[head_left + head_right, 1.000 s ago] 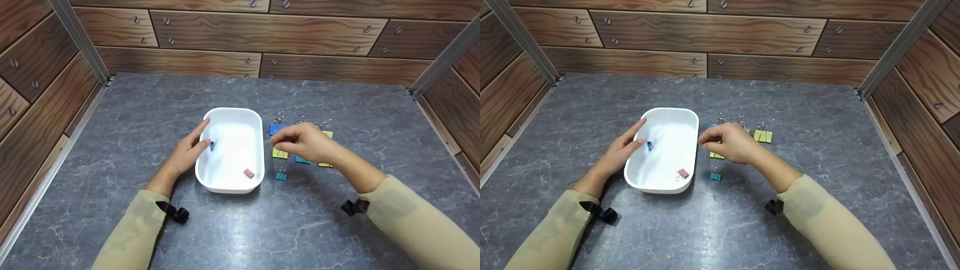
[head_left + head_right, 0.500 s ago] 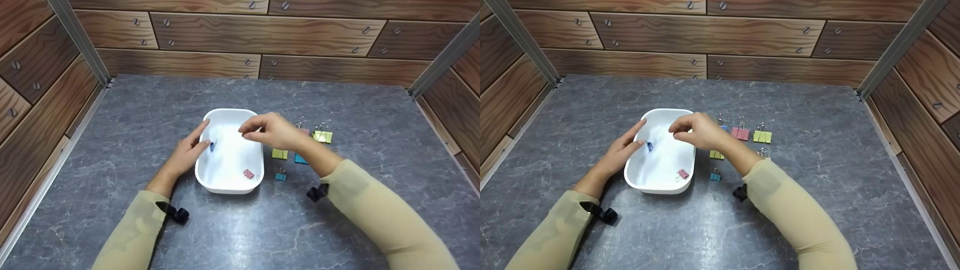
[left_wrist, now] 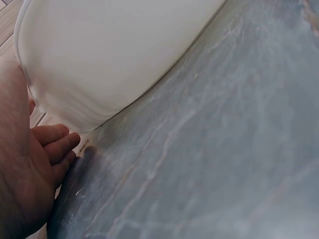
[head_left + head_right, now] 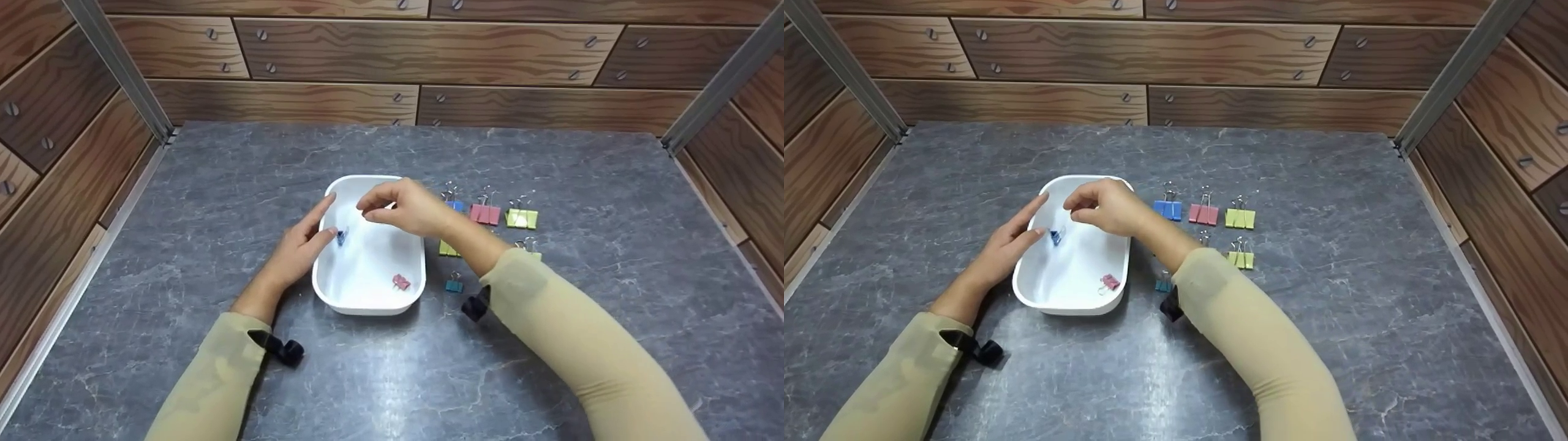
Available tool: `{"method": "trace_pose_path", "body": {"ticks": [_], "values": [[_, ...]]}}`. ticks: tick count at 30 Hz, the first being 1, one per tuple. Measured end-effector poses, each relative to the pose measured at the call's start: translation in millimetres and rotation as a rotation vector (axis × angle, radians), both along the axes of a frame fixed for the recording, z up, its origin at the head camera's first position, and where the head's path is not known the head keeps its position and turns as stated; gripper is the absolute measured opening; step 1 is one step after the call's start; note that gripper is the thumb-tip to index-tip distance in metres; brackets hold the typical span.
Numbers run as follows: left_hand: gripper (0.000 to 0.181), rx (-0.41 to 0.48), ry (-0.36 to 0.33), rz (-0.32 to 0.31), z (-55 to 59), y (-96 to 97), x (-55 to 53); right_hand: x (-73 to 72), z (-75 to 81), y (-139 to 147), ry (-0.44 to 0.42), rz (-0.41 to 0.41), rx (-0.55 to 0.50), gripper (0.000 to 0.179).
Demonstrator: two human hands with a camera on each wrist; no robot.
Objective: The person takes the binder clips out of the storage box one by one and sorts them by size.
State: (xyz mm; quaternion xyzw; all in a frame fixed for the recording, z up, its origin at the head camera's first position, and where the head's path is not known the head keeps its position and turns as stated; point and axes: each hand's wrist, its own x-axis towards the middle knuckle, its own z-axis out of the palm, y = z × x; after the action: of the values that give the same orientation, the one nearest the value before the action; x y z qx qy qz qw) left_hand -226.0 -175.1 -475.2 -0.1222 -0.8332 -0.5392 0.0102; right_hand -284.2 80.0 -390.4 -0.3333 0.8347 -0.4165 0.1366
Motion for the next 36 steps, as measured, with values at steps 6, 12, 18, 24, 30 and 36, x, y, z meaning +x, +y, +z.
{"method": "trace_pose_path", "body": {"ticks": [6, 12, 18, 24, 30, 36], "values": [[0.063, -0.01, -0.001, -0.001, 0.3, -1.0, -0.9, -6.0, -4.1, -10, -0.029, 0.0, -0.018, 0.022], [0.063, 0.009, 0.031, -0.003, 0.6, -0.7, -1.3, -10.2, -7.0, -17, -0.011, -0.002, 0.012, 0.023], [0.061, 0.017, 0.04, 0.001, 0.1, -1.5, -1.0, -16.3, -10.3, -20, -0.019, 0.011, 0.032, 0.023], [0.062, 0.013, 0.031, 0.0, -0.7, -0.6, -1.2, -23.1, -14.7, -25, -0.034, 0.041, 0.058, 0.022], [0.063, 0.016, 0.037, -0.006, -0.2, -0.6, -1.8, -27.4, -22.3, -33, -0.088, 0.087, 0.056, 0.023], [0.062, -0.001, 0.045, 0.008, 0.6, -1.4, -0.7, -28.1, -28.3, -38, -0.136, 0.111, 0.061, 0.024]]}}
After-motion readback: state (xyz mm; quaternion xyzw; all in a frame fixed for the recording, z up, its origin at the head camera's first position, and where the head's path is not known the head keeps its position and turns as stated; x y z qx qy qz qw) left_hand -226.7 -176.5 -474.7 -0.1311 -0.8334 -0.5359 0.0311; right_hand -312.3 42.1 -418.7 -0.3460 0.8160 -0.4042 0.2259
